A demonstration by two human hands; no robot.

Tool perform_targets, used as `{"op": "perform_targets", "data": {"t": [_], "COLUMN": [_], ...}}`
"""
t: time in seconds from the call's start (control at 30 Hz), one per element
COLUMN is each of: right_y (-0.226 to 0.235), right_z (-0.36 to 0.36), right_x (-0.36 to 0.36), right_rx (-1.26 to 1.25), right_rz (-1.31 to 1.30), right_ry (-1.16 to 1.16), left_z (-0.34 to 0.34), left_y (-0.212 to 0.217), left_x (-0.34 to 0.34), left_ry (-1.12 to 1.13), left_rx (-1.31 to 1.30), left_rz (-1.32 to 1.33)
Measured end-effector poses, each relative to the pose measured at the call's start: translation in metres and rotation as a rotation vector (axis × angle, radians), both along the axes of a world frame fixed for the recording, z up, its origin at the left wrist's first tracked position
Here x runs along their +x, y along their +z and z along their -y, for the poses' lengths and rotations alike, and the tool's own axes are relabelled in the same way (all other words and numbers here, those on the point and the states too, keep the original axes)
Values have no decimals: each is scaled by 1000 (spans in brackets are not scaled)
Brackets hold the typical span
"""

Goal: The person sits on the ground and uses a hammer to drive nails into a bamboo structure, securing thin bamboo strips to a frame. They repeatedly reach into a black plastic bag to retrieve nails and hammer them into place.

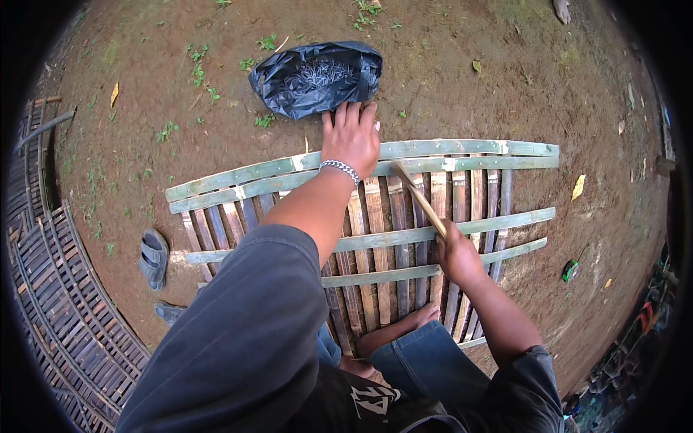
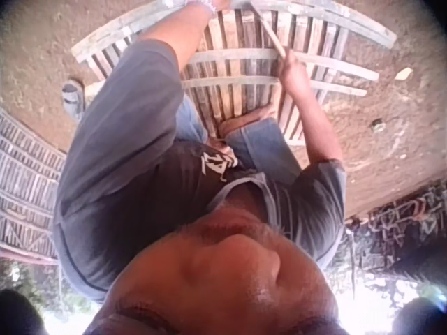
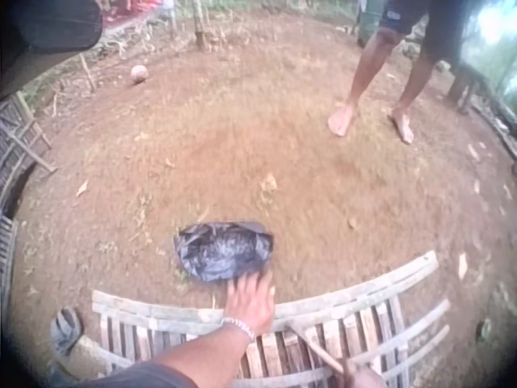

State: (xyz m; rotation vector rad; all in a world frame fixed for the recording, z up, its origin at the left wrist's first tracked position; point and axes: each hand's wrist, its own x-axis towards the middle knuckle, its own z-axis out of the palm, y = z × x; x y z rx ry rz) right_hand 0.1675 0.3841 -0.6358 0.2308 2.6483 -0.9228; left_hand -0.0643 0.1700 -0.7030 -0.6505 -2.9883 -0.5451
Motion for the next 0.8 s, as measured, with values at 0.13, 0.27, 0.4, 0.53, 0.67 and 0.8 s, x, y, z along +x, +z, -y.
{"op": "perform_targets", "data": {"t": [0.13,0.27,0.4,0.53,0.67,0.8], "right_y": [22,13,4,17,50,82], "right_z": [4,5,0,-3,-27,-70], "right_x": [-13,-2,-1,-3,4,78], "right_rx": [10,-120,43,15,63,153], "right_rz": [151,-289,133,48,313,103], "right_ry": [-71,-53,39,3,-215,-219], "left_z": [2,3,1,4,1,22], "left_y": [4,3,2,3,0,3], "left_x": [0,3,1,2,0,2], "left_ry": [-5,-12,-11,-20,-26,-37], "left_rx": [-1,-18,-4,24,109,416], "left_rz": [52,40,48,14,-28,-53]}}
